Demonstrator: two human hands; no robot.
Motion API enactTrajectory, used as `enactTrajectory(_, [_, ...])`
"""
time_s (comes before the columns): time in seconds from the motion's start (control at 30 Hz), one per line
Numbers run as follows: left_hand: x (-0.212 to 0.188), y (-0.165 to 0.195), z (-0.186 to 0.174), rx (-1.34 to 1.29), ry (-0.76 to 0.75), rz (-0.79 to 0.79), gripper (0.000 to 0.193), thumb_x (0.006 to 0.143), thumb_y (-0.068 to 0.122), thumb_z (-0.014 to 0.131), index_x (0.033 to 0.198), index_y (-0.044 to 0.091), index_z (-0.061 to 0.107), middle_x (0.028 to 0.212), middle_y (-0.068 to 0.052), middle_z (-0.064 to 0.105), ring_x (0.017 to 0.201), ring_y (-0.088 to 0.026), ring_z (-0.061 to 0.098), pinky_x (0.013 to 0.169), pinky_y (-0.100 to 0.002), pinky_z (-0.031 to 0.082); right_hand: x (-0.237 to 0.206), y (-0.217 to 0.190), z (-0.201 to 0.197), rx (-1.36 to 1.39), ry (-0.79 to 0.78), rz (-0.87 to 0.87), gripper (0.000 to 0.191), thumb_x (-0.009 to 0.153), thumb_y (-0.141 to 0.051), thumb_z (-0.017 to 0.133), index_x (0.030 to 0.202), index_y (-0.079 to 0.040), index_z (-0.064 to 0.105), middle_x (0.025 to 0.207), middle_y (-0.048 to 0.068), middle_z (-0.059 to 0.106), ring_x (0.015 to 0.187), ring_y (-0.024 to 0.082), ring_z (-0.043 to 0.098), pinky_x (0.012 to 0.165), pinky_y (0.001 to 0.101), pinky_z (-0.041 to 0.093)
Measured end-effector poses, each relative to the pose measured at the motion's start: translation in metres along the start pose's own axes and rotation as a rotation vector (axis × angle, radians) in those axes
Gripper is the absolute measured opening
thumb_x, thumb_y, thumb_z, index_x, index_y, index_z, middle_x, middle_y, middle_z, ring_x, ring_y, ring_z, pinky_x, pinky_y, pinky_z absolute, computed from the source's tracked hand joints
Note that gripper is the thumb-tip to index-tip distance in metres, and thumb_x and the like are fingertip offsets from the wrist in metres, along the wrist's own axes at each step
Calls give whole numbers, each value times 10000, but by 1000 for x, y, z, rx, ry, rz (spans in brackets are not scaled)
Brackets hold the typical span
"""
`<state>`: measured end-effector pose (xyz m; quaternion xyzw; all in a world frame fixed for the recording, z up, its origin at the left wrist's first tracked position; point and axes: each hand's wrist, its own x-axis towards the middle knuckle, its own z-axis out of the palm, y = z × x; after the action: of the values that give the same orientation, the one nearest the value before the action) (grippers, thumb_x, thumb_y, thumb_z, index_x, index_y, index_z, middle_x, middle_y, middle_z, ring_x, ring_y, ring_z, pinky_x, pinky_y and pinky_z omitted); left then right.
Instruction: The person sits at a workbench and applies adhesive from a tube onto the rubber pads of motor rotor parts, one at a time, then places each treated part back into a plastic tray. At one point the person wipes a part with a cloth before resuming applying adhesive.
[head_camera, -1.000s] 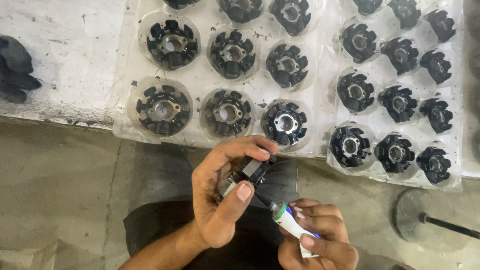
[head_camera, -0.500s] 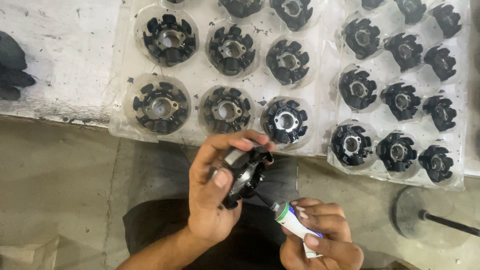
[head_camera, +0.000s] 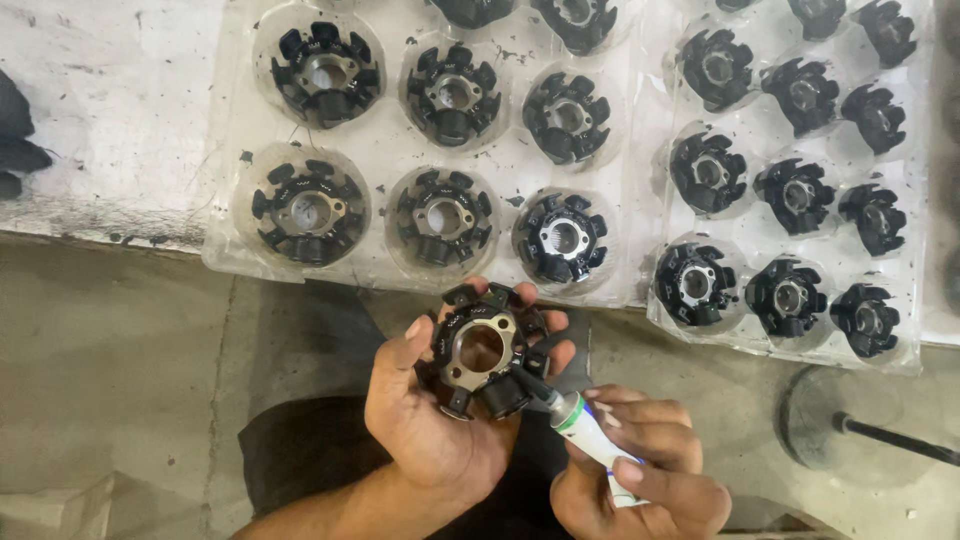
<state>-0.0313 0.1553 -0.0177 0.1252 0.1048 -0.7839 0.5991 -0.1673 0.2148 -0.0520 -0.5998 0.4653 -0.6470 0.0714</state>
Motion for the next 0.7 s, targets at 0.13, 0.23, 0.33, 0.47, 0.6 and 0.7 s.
enactTrajectory(0.13, [1, 1, 1, 12, 27, 2, 495, 935, 410, 555, 1233, 18, 610, 1266, -250, 643, 1157, -441, 639, 968, -578, 542, -1, -2, -5, 3, -38, 36, 430, 823, -8, 799, 1074, -133, 473, 959, 84, 628, 839, 241, 691, 826, 465, 686])
enactTrajectory(0.23, [0, 1, 2, 17, 36, -3, 494, 928, 413, 568, 1226, 22, 614, 1262, -241, 646, 1158, -438, 640, 970, -577, 543, -5, -4, -6, 7, -14, 57, 447, 870, -8, 783, 1140, -158, 461, 1018, 87, 641, 825, 206, 708, 814, 403, 682])
enactTrajectory(0.33, [0, 1, 2, -1, 49, -23, 488, 924, 413, 574, 1224, 30, 612, 1265, -235, 647, 1163, -434, 640, 975, -571, 541, -6, -6, -8, 2, -35, 73, 463, 886, -3, 786, 1168, -162, 455, 1039, 82, 634, 841, 190, 704, 846, 400, 684])
enactTrajectory(0.47, [-1, 0, 0, -10, 34, -27, 483, 934, 413, 571, 1226, 30, 611, 1267, -232, 645, 1169, -430, 639, 982, -560, 540, -5, -2, -8, -1, -34, 42, 472, 840, 14, 789, 1142, -146, 464, 998, 87, 622, 830, 215, 697, 814, 422, 676])
enactTrajectory(0.6, [1, -1, 1, -25, 55, -42, 488, 930, 420, 563, 1221, 32, 613, 1261, -230, 646, 1161, -427, 643, 981, -546, 542, -2, 1, -3, 29, -34, 17, 466, 830, 25, 789, 1128, -141, 472, 980, 89, 626, 846, 214, 689, 780, 430, 688])
enactTrajectory(0.7, [4, 1, 4, -33, 73, -56, 490, 933, 428, 550, 1213, 31, 613, 1248, -227, 652, 1151, -422, 644, 976, -539, 544, 0, -3, -6, -25, -69, 46, 462, 841, 38, 784, 1122, -134, 460, 974, 98, 626, 861, 230, 689, 781, 438, 690])
